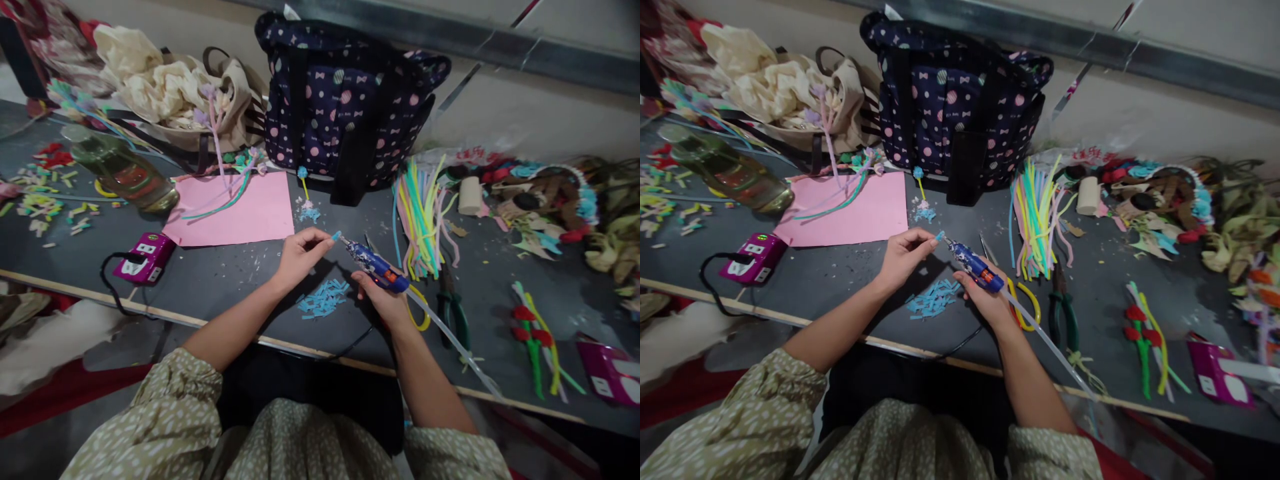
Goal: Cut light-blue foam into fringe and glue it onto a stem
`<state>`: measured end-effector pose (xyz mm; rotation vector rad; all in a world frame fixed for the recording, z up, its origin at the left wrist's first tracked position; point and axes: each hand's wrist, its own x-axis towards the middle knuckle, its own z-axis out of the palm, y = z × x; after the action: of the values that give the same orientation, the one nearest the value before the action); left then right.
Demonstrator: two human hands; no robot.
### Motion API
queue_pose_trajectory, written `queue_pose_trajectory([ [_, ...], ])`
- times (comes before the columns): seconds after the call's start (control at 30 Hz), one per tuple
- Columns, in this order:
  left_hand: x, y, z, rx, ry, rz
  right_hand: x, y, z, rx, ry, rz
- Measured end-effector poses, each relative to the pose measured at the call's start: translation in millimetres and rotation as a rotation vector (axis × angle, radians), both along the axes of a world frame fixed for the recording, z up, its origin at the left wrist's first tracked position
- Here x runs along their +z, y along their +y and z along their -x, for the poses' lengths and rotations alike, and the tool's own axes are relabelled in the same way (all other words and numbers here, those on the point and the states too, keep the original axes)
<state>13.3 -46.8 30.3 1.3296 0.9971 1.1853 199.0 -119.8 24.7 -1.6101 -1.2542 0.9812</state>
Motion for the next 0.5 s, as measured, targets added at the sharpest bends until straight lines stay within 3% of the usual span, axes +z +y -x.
queue_pose_trajectory([
  [0.23,-3.3,4,2,0.035,-0.035,0.009,3.9,2,0,-0.001,0.009,0.033],
  [0.37,-8.4,6,2,0.057,-0.06,0.012,-0.1,6,-9,-0.045,-0.026,-0.056],
  [0.5,-13.2,8,2,0.054,-0.068,0.011,-6.8,11,-18,0.124,-0.219,-0.101],
])
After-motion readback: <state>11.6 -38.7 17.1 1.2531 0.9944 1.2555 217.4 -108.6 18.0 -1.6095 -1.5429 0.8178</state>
